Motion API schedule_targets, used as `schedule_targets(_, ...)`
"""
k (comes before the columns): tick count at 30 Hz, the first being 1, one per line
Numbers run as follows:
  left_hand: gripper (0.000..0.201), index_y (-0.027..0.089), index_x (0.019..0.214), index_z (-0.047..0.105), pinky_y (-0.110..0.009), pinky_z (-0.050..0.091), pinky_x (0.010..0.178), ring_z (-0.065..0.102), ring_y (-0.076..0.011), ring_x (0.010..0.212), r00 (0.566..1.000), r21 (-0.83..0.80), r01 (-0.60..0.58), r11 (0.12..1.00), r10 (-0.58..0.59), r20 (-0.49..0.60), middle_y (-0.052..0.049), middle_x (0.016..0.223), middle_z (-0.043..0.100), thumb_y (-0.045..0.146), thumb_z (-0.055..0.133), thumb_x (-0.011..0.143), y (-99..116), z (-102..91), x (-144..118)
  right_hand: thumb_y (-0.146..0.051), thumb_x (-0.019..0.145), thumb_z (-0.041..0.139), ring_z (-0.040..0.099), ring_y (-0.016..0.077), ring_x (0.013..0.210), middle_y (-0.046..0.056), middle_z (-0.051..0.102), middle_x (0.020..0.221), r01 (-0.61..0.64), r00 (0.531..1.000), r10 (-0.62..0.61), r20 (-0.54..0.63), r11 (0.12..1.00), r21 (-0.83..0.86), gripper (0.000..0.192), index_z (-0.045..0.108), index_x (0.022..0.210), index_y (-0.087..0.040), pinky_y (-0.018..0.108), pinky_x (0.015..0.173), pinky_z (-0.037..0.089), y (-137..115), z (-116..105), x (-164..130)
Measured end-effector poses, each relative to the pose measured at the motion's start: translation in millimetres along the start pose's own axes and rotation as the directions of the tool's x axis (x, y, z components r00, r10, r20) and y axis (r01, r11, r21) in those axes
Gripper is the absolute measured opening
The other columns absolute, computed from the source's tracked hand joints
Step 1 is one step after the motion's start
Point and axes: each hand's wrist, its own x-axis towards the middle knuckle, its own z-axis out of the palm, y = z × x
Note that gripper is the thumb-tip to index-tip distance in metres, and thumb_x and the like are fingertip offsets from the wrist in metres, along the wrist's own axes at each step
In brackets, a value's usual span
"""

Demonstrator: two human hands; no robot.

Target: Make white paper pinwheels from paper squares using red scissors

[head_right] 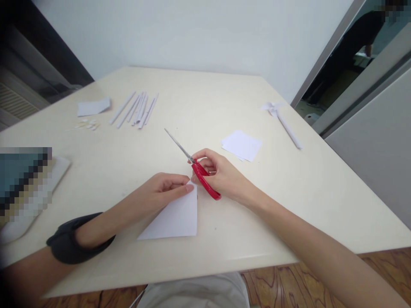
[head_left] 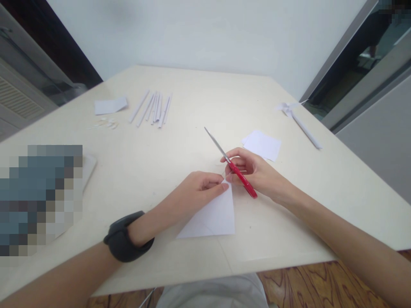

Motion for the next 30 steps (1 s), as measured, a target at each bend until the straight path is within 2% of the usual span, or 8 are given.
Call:
schedule_targets(9,0.035,0.019,0.061,0.036,-0.021,0.020,0.041,0.032,-0.0079,0.046,0.999,0.006,0.040,0.999,-0.040,0.002,0.005,0.054,0.031,0.042,0.042,0.087,1,-2.1,-1,-0.019,0.073,0.064,0.048,0.0087,0.059,-0.005,0.054,0.070,0.022,0.997,-0.018,-0.071,0.999,0.047,0.027,0.052,0.096,-0.022,0.022,0.054,0.037,-4,0,0)
schedule_targets(15,0.035,0.018,0.062,0.039,-0.020,0.023,0.041,0.036,-0.0079,0.046,0.997,0.037,0.044,0.998,-0.046,0.056,0.005,0.054,0.034,0.042,0.042,0.087,3,-4.2,0,-0.024,0.074,0.066,0.041,0.0071,0.055,-0.005,0.052,0.069,-0.006,0.999,0.009,-0.051,0.998,0.055,0.026,0.052,0.096,-0.022,0.021,0.049,0.032,-4,-3,1)
schedule_targets(21,0.036,0.018,0.063,0.040,-0.019,0.022,0.040,0.034,-0.0066,0.045,0.999,-0.004,0.041,0.999,-0.041,0.011,0.006,0.053,0.033,0.045,0.043,0.087,-1,-3.0,0,-0.025,0.075,0.065,0.042,0.0077,0.058,-0.005,0.052,0.072,0.004,0.998,-0.001,-0.066,0.999,0.036,0.026,0.052,0.097,-0.023,0.022,0.051,0.033,-4,-6,0)
schedule_targets(30,0.036,0.017,0.064,0.043,-0.019,0.022,0.041,0.036,-0.0073,0.047,1.000,-0.014,0.006,1.000,-0.006,0.012,0.005,0.055,0.035,0.045,0.042,0.087,0,-3.4,-1,-0.019,0.076,0.062,0.042,0.0070,0.054,-0.004,0.053,0.073,0.025,0.994,-0.024,-0.103,1.000,0.005,0.024,0.053,0.098,-0.024,0.021,0.049,0.032,-7,-10,-2)
